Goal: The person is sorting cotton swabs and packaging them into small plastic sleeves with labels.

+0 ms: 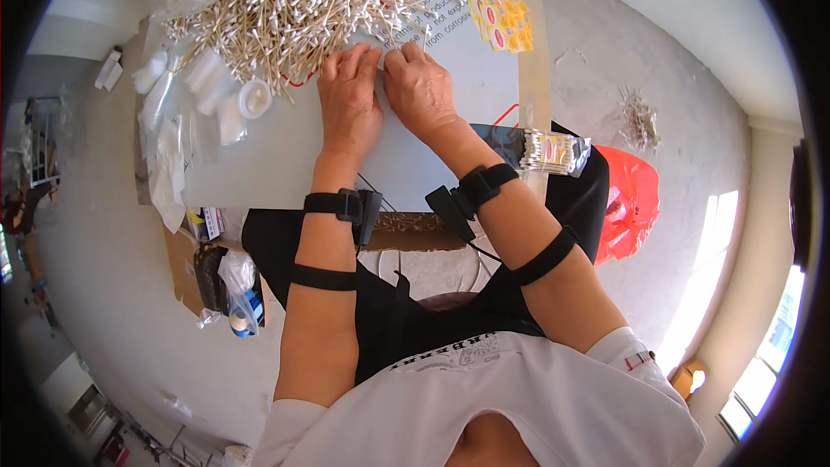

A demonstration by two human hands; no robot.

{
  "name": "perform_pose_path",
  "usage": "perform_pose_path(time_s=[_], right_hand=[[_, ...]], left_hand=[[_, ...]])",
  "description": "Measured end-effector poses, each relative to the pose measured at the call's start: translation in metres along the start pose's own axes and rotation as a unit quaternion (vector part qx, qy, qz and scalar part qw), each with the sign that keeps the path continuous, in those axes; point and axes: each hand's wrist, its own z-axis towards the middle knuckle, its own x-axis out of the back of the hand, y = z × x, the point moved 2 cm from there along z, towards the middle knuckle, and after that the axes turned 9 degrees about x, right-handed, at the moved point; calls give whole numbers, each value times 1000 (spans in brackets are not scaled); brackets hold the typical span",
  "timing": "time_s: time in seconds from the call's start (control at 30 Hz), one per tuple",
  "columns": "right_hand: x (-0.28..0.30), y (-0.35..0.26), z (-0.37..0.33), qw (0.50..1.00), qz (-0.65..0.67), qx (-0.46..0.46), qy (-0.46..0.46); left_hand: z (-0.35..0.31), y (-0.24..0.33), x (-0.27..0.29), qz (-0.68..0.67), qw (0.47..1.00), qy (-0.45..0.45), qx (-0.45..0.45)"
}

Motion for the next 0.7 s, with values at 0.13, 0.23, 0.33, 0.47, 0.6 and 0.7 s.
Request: perform_pose_path(time_s=[0.13, 0.23, 0.33, 0.47, 0.6, 0.7], right_hand=[[16, 10, -22, 999, -2, 6, -38], [45, 14, -49, 998, 31, 48, -32], [53, 11, -67, 994, 76, 72, -14], [54, 10, -71, 986, 149, 73, -32], [51, 19, -57, 972, 219, -90, 15], [43, 27, -31, 980, 122, -148, 47]], left_hand=[[-9, 4, 4, -10, 999, -39, -12], [-25, 21, 2, -60, 994, -91, 23], [-37, 37, 2, -105, 989, -99, 13], [-36, 40, 3, -151, 985, -74, 38], [0, 28, -9, -127, 985, -39, 110], [28, 25, -22, 8, 988, -36, 152]])
